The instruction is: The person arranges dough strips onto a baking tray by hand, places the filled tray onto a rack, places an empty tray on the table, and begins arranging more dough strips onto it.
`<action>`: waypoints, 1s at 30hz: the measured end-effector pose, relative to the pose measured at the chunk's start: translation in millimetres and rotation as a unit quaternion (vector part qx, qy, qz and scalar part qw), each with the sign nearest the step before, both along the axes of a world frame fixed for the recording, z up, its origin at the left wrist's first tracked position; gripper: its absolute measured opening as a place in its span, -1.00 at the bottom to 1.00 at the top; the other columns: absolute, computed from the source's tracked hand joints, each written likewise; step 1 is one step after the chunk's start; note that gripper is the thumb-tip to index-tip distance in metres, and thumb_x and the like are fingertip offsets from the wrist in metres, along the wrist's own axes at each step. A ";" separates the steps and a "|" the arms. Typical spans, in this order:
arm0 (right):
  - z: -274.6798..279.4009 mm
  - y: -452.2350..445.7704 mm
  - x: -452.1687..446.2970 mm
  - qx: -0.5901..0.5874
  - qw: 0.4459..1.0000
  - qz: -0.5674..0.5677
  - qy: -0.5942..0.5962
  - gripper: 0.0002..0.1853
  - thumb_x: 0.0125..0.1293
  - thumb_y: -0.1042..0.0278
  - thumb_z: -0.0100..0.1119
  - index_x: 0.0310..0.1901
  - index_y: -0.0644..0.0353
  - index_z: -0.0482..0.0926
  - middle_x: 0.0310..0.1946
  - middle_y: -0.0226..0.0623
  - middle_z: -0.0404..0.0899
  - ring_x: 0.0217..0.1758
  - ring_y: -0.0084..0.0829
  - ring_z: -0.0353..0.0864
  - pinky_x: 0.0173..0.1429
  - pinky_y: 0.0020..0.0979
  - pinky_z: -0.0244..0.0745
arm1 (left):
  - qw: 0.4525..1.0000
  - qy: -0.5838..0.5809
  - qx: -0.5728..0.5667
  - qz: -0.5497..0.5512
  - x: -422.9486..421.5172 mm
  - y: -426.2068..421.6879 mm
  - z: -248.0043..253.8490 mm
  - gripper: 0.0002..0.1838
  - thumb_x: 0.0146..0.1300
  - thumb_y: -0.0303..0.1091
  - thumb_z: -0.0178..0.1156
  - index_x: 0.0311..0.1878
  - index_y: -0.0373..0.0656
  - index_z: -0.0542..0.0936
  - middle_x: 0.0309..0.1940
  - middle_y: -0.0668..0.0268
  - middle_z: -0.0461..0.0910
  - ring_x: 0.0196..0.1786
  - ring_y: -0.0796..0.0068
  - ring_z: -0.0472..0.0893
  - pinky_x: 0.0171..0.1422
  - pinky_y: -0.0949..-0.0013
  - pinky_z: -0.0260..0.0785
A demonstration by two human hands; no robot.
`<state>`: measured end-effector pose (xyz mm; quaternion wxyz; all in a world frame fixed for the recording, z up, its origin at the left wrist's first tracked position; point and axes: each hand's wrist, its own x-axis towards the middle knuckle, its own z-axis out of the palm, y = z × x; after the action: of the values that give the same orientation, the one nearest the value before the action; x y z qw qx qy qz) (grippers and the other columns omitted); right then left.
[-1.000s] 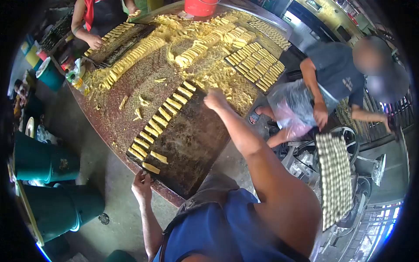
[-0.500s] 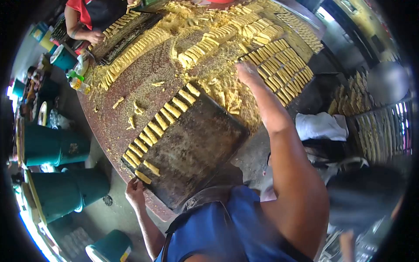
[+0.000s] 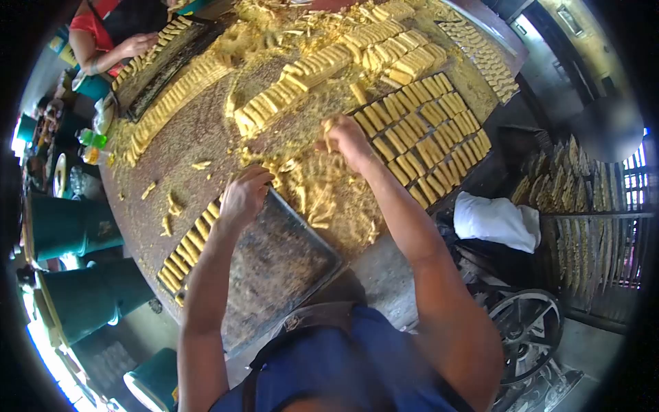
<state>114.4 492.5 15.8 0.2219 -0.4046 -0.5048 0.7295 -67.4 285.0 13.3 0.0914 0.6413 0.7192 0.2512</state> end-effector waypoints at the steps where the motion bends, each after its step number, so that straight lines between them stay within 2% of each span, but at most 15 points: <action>1: -4.6 27.5 4.0 -0.048 0.997 -0.031 0.041 -0.70 0.27 0.58 -0.05 0.05 0.33 0.42 -0.22 -0.18 0.56 -0.29 -0.35 0.65 -0.17 -0.30 0.63 | 0.998 0.037 -0.036 -0.042 -6.0 19.2 -11.9 -0.78 0.21 -0.51 0.22 -0.11 -0.05 0.72 -0.07 0.27 0.70 0.05 0.24 0.64 0.25 0.18 0.43; 3: -23.3 93.1 15.6 0.131 0.990 -0.021 -0.040 -0.70 0.30 0.53 -0.02 0.05 0.34 0.48 -0.24 -0.16 0.59 -0.36 -0.35 0.63 -0.21 -0.28 0.59 | 0.996 0.022 -0.083 -0.033 -9.6 45.4 -36.0 -0.78 0.19 -0.53 0.23 -0.17 0.01 0.74 -0.12 0.31 0.70 0.04 0.32 0.65 0.26 0.23 0.43; 5: -6.2 134.5 8.2 0.294 0.898 0.003 -0.326 -0.75 0.32 0.35 0.09 -0.06 0.31 0.58 -0.30 -0.13 0.63 -0.36 -0.34 0.63 -0.20 -0.24 0.56 | 0.943 0.180 -0.276 -0.054 -1.7 64.1 -6.7 -0.80 0.17 -0.52 0.26 -0.24 0.05 0.75 -0.19 0.33 0.69 0.02 0.38 0.65 0.28 0.26 0.42; 8: -21.0 175.6 -13.6 0.385 0.741 0.145 -0.531 -0.60 0.28 0.13 0.15 -0.05 0.33 0.63 -0.13 0.11 0.66 -0.05 -0.08 0.69 0.06 -0.04 0.56 | 0.967 0.167 -0.185 -0.055 -4.8 65.7 -23.8 -0.92 0.19 -0.39 0.27 -0.29 0.01 0.73 -0.25 0.23 0.68 -0.04 0.23 0.65 0.22 0.18 0.42; 10: -76.8 203.1 -21.4 0.403 0.684 0.212 -0.569 -0.66 0.28 0.22 0.11 -0.07 0.31 0.65 -0.10 0.08 0.67 0.02 -0.09 0.68 0.09 -0.04 0.56 | 0.975 0.147 -0.162 -0.030 -14.7 60.1 -21.9 -0.92 0.21 -0.32 0.27 -0.30 0.00 0.72 -0.24 0.19 0.68 -0.06 0.14 0.64 0.15 0.14 0.47; 11: -87.2 211.4 -21.9 0.453 0.642 0.263 -0.560 -0.68 0.26 0.28 0.10 -0.08 0.31 0.66 -0.07 0.06 0.67 0.05 -0.04 0.67 0.10 -0.05 0.56 | 0.989 0.024 -0.143 -0.006 -18.5 57.3 -17.4 -0.88 0.17 -0.29 0.28 -0.26 -0.05 0.69 -0.25 0.16 0.69 -0.09 0.12 0.66 0.09 0.13 0.49; 14: -57.0 180.2 -26.9 0.474 0.756 0.136 -0.431 -0.60 0.19 0.13 0.33 -0.08 0.30 0.65 -0.14 0.00 0.70 -0.04 -0.09 0.69 -0.03 -0.16 0.57 | 0.971 -0.204 -0.073 0.100 -33.0 9.6 12.7 -0.71 0.13 -0.25 0.38 -0.16 -0.21 0.63 -0.22 0.15 0.72 -0.12 0.20 0.70 0.04 0.20 0.51; 15: -69.4 183.7 -25.4 0.527 0.768 0.089 -0.353 -0.57 0.16 0.08 0.40 -0.10 0.29 0.65 -0.17 -0.07 0.72 -0.09 -0.17 0.70 -0.05 -0.20 0.56 | 0.950 -0.265 -0.047 0.156 -36.2 -17.5 27.7 -0.64 0.18 -0.33 0.38 0.03 -0.20 0.59 -0.20 0.19 0.70 -0.13 0.33 0.70 0.00 0.26 0.51; 17: -59.1 166.3 -36.6 0.386 0.882 0.125 -0.239 -0.66 0.23 0.16 0.36 -0.05 0.19 0.66 -0.20 -0.21 0.71 -0.11 -0.34 0.68 -0.04 -0.22 0.56 | 0.892 -0.361 -0.024 0.272 -48.6 -87.1 41.9 -0.51 0.22 -0.41 0.35 0.22 -0.21 0.49 -0.15 0.23 0.65 -0.12 0.44 0.66 -0.03 0.35 0.51; 18: -49.7 136.0 -41.6 0.383 0.885 0.136 -0.229 -0.66 0.23 0.16 0.36 -0.05 0.19 0.66 -0.20 -0.21 0.71 -0.11 -0.34 0.68 -0.04 -0.22 0.56 | 0.852 -0.410 -0.031 0.323 -56.9 -129.8 39.5 -0.43 0.23 -0.46 0.33 0.31 -0.22 0.41 -0.11 0.25 0.61 -0.09 0.51 0.63 -0.06 0.42 0.50; 20: -16.7 44.3 -54.1 0.219 0.948 0.154 -0.172 -0.68 0.27 0.21 0.34 0.02 0.09 0.63 -0.21 -0.30 0.68 -0.09 -0.45 0.66 -0.04 -0.28 0.57 | 0.850 -0.335 -0.024 0.406 -66.2 -217.7 23.9 -0.54 0.25 -0.46 0.31 0.21 -0.27 0.50 -0.12 0.27 0.61 -0.22 0.57 0.62 -0.12 0.46 0.50; 22: -6.6 -41.9 -71.4 0.176 0.949 0.189 -0.183 -0.66 0.30 0.16 0.29 0.06 0.07 0.57 -0.17 -0.32 0.65 -0.17 -0.50 0.64 -0.21 -0.55 0.55 | 0.847 -0.247 -0.077 0.464 -63.8 -287.6 23.3 -0.68 0.30 -0.38 0.27 0.06 -0.33 0.58 -0.28 0.28 0.67 -0.32 0.58 0.63 -0.23 0.46 0.50; 23: -12.7 -76.7 -77.9 0.121 0.952 0.251 -0.129 -0.60 0.30 0.17 0.29 0.12 0.08 0.54 -0.17 -0.27 0.64 -0.23 -0.50 0.63 -0.22 -0.55 0.57 | 0.812 -0.291 -0.107 0.495 -59.1 -309.2 32.3 -0.63 0.26 -0.21 0.31 0.07 -0.20 0.64 -0.29 0.19 0.73 -0.26 0.51 0.69 -0.13 0.34 0.52; 27: -24.9 -231.3 -110.5 0.226 0.894 0.369 -0.119 -0.61 0.20 0.13 0.37 -0.02 0.17 0.63 -0.11 -0.18 0.68 -0.16 -0.36 0.68 -0.04 -0.30 0.60 | 0.851 -0.227 -0.190 0.433 -45.9 -350.4 21.8 -0.65 0.23 -0.21 0.31 0.04 -0.15 0.67 -0.33 0.17 0.73 -0.23 0.39 0.73 -0.11 0.29 0.54; 30: -37.3 -339.5 -133.5 0.252 0.891 0.365 -0.097 -0.62 0.17 0.15 0.43 -0.08 0.20 0.63 -0.13 -0.17 0.70 -0.14 -0.33 0.70 -0.03 -0.30 0.59 | 0.907 -0.103 -0.111 0.393 -48.3 -363.6 -7.2 -0.68 0.13 -0.21 0.37 -0.05 -0.07 0.70 -0.26 0.19 0.73 -0.17 0.18 0.69 0.00 0.18 0.49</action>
<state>-19.1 153.1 -21.5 -0.0153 -0.1912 -0.8024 0.5651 -115.7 -78.6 6.1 0.1293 0.2627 0.9229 0.2499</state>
